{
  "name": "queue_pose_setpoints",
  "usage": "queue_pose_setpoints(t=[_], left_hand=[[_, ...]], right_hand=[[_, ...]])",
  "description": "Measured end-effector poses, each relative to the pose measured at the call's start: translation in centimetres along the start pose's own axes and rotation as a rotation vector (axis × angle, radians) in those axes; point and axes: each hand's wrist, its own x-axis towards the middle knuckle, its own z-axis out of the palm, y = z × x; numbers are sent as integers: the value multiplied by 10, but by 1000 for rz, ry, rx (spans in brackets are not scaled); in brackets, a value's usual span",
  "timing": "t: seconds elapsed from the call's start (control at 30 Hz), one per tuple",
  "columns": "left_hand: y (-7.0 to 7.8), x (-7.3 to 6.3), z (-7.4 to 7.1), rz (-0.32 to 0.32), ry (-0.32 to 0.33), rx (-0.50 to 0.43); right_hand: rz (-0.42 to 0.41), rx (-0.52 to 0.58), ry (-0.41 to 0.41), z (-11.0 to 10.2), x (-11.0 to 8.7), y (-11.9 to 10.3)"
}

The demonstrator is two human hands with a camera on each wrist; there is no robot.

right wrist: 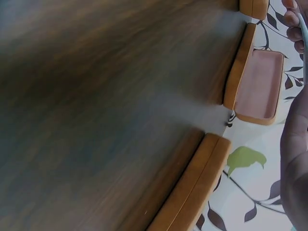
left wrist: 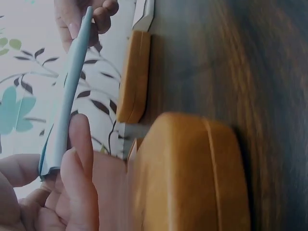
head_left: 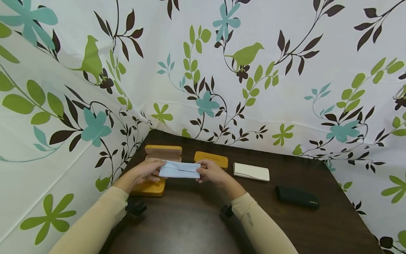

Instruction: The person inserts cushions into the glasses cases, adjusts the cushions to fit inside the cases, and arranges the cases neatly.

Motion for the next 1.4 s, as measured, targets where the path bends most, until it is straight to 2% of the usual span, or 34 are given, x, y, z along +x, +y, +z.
queue_pose_setpoints(t=[0.33,0.57,0.9,1.03,1.23,1.4], left_hand=[[0,-4,-23,-59,105,21],[-9,1,-42,-96,138,38],[-13,3,-68,-122,186,-16],[-12,6,-72,-142,195,-48],[-14,16,-75,-132,160,-155],[-16,20,-82,-105,142,-151]], right_hand=[[52,29,2,20,27,-4],[60,25,5,29,49,-4],[94,81,14,43,79,-2],[116,96,32,47,85,-6],[156,135,55,47,92,-5],[156,158,40,45,95,-4]])
